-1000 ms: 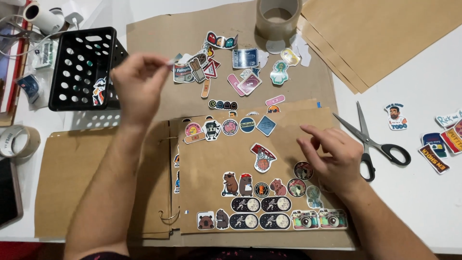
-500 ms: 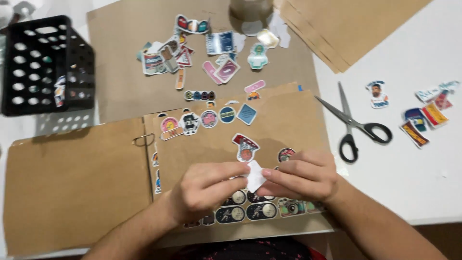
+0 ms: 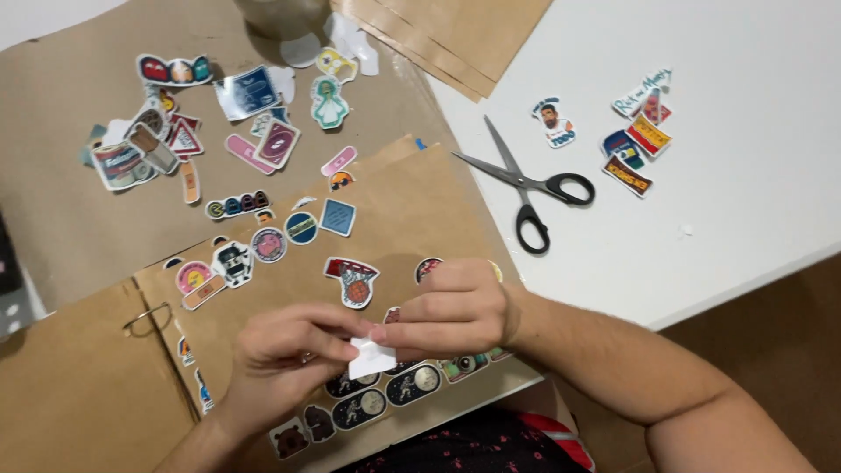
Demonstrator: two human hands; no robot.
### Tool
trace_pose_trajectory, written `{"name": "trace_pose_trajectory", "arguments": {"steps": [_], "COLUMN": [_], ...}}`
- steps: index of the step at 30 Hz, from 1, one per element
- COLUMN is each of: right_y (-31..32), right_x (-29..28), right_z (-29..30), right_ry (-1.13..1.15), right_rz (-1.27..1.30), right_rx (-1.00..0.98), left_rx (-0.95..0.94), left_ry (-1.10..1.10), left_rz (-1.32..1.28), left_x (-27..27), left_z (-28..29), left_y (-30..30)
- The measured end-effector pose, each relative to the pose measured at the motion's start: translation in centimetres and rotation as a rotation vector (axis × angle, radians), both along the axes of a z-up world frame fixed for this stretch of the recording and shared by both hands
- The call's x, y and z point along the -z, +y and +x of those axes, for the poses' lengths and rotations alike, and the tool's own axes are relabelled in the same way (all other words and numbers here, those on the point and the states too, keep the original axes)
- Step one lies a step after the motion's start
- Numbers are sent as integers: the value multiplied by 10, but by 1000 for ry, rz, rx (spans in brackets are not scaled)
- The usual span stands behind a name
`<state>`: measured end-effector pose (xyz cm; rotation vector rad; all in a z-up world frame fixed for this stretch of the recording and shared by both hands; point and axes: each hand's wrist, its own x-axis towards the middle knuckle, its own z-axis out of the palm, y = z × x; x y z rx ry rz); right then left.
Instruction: Cutting a sticker with scissors, peeling the backing off multiple stickers, and placing them onto pages in a binder
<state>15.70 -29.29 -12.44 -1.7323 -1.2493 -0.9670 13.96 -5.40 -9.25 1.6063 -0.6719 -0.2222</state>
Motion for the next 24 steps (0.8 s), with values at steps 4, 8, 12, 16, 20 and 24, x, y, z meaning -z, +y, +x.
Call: {"name": "trace_pose_trajectory", "arguments": {"steps": [4,8,12,16,20,24], "right_y": [-5,0,0,2,4,6], "right_x": [-16,2,10,13,12,13], "right_z": [-4,-7,-10,-11,-12,-12], "right_ry": [112,42,91,89,90,105], "right_rz": [-98,-33,-51,-31,-35,-21], "right_rx": [-97,-108,-109,-110,-104,-101], "left_rx": [102,135,178,200,181,182], "left_ry": [-10,76,101,147,153,181], "left_rz": [-57,-136,-153,-182,-185,-205], "left_x": [-2,-2,2,2,4,5], "left_z": [2,-2,-4,-4,-4,-6], "left_y": [2,5,8,10,9,7]}}
